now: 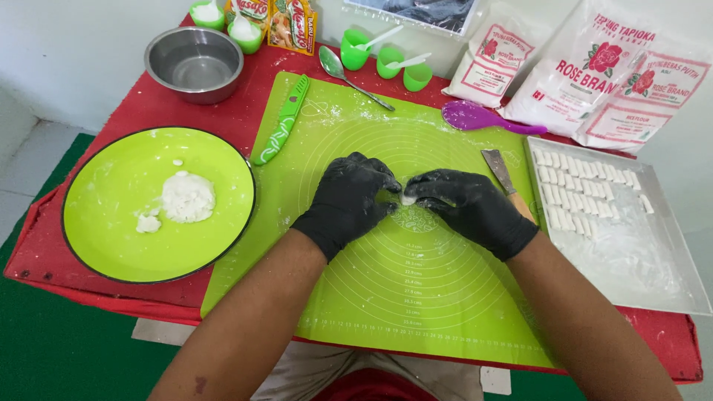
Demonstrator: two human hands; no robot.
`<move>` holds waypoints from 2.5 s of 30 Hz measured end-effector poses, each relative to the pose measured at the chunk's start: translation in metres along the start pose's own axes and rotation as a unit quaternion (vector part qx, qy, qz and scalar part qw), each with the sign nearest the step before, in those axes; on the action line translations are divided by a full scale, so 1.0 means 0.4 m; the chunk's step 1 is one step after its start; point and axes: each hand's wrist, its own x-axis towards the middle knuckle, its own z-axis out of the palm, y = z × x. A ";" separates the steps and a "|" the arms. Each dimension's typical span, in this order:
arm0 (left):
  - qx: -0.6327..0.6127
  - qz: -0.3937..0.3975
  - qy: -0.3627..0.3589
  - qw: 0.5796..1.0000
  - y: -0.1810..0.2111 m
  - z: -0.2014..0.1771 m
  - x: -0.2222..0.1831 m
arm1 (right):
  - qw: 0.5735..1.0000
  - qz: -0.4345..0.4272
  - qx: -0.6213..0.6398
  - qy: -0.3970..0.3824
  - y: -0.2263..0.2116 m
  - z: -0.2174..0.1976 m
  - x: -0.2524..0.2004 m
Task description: Shaping small pieces of dough into cylinders and placing them on a tray
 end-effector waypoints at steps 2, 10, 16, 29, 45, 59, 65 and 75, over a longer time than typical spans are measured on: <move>0.018 -0.005 0.008 1.000 -0.006 0.015 -0.006 | 1.000 -0.019 -0.009 0.005 -0.024 -0.015 -0.003; 0.064 -0.041 -0.056 0.996 -0.003 -0.011 -0.011 | 0.970 -0.165 -0.180 -0.012 0.003 0.025 -0.096; 0.067 -0.035 -0.078 0.994 -0.009 -0.010 -0.019 | 0.970 -0.172 -0.170 0.030 0.021 0.003 -0.156; 0.057 -0.023 -0.095 0.994 -0.043 0.019 -0.025 | 0.998 0.004 -0.016 -0.063 0.049 0.042 0.006; 0.252 -0.050 -0.106 0.961 0.124 -0.063 -0.099 | 0.989 -0.062 -0.081 -0.106 0.017 0.047 -0.047; 0.130 -0.035 -0.045 0.990 0.133 -0.059 -0.240 | 0.987 -0.085 -0.134 -0.013 0.006 -0.046 -0.230; 0.125 0.008 0.092 0.988 0.108 -0.014 -0.263 | 0.997 -0.061 -0.023 -0.032 -0.020 0.007 -0.131; 0.116 -0.003 0.101 0.988 0.103 -0.005 -0.267 | 0.976 -0.110 -0.129 -0.135 0.078 0.180 0.218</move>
